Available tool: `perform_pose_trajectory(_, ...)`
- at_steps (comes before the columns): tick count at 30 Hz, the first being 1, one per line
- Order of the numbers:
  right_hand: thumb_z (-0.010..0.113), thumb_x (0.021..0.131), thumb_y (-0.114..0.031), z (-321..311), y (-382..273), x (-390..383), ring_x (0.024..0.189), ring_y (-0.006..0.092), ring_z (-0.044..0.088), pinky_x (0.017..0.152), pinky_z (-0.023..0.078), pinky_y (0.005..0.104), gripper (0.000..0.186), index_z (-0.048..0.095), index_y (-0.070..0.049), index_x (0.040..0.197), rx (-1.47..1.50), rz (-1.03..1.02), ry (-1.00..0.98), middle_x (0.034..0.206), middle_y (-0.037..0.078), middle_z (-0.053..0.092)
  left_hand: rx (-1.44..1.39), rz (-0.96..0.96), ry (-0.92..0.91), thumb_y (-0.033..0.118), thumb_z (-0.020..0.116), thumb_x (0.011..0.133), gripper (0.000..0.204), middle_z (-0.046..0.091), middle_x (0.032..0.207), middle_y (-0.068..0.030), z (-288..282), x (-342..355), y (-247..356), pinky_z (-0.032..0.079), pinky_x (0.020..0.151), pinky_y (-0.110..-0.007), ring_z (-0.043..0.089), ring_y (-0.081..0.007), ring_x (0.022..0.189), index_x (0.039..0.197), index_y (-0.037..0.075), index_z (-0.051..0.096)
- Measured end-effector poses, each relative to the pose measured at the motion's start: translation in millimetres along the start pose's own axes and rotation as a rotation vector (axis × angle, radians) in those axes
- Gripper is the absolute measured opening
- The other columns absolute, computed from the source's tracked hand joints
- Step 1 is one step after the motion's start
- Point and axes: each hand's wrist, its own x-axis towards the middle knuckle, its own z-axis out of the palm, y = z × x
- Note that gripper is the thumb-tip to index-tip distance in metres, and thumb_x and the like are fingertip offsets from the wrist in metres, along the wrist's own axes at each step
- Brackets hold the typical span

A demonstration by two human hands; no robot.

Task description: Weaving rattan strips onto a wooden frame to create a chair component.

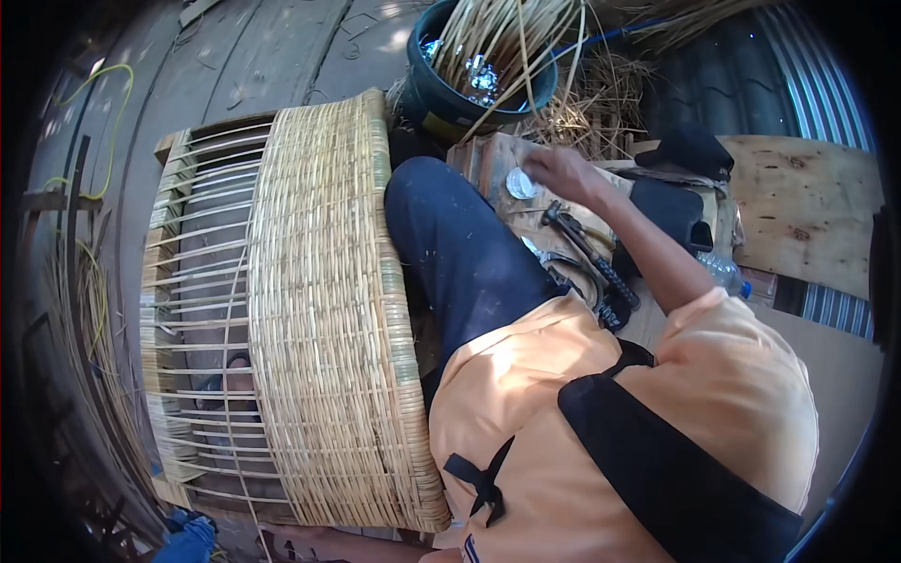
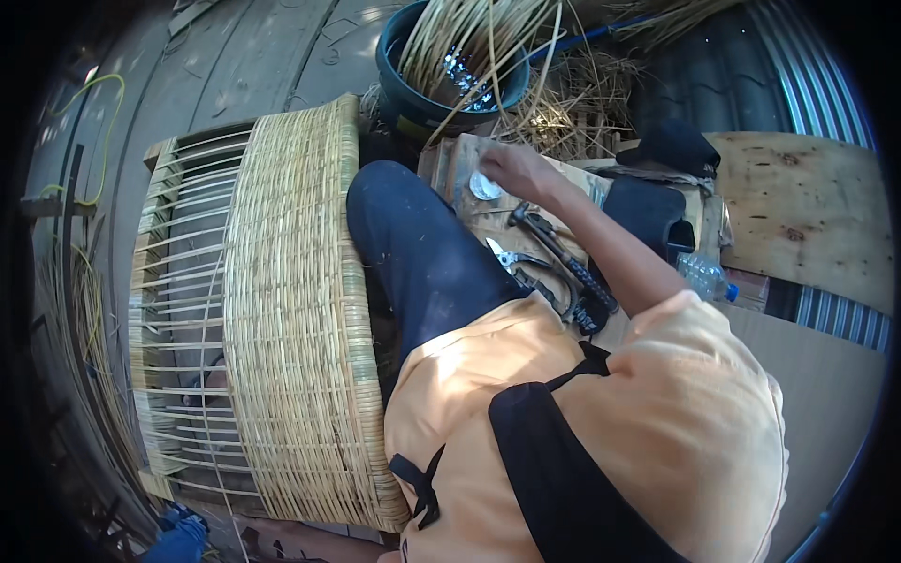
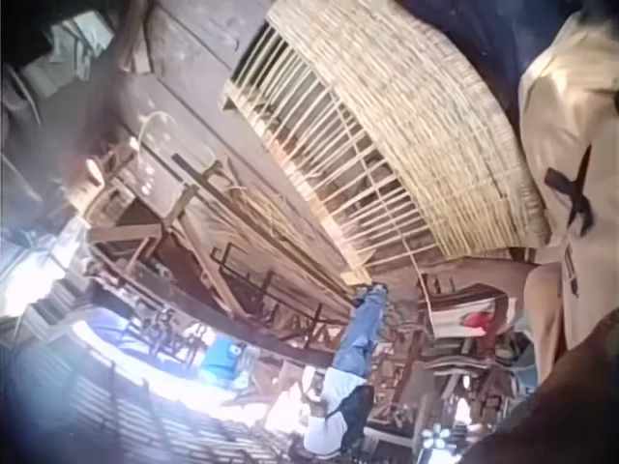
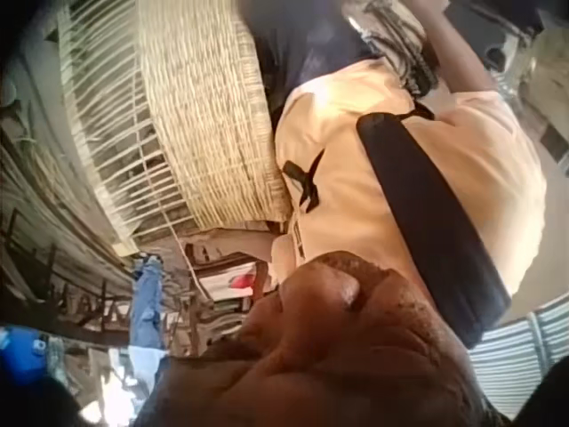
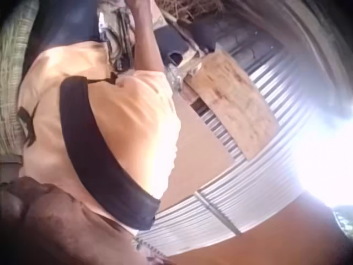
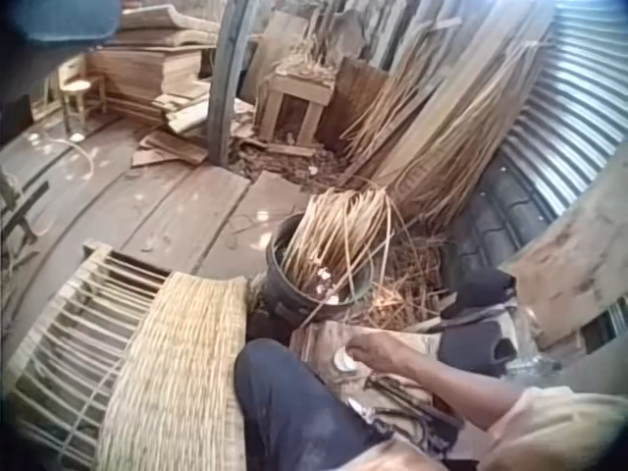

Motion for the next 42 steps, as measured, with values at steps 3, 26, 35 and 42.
perform_pose_trajectory(3,0.055,0.082,-0.021,32,50,-54,0.081,0.0348,0.061,0.074,0.048,0.0398,0.022,0.063,-0.003,0.094,-0.150,0.085,-0.255,0.084,0.020,0.062,-0.077,-0.039,0.034,0.025,0.045,0.096,0.036,0.057,0.100,-0.0245,8,3,4,0.045,0.079,-0.042,0.056,-0.0373,0.089,0.107,-0.007,0.055)
perform_pose_trajectory(26,0.063,0.074,-0.012,99,46,-165,0.091,0.0355,0.055,0.077,0.045,0.0432,0.034,0.052,0.000,0.104,0.153,0.237,0.257,0.097,0.021,0.055,-0.483,-0.106,0.086,0.045,0.028,0.098,0.059,0.051,0.121,-0.0185,-27,31,12,0.039,0.098,-0.038,0.047,-0.0284,0.118,0.127,-0.005,0.038)
perform_pose_trajectory(35,0.055,0.085,-0.017,-50,-208,-6,0.078,0.0179,0.058,0.071,0.047,0.0283,0.053,0.037,-0.001,0.133,1.270,-0.539,-0.044,0.089,0.009,0.057,-0.971,-0.538,0.123,0.052,0.026,0.097,0.050,0.050,0.080,-0.0086,-17,-5,27,0.044,0.076,-0.031,0.048,-0.0175,0.073,0.088,0.006,0.045)
perform_pose_trajectory(42,0.065,0.080,-0.014,93,-292,114,0.056,0.0157,0.056,0.048,0.046,0.0295,0.018,0.058,0.002,0.085,0.616,-0.043,-0.624,0.069,0.008,0.057,-1.193,-0.644,0.461,0.050,0.028,0.097,0.048,0.030,0.063,-0.0024,-6,-24,39,0.034,0.057,-0.026,0.036,-0.0154,0.058,0.074,0.009,0.037)
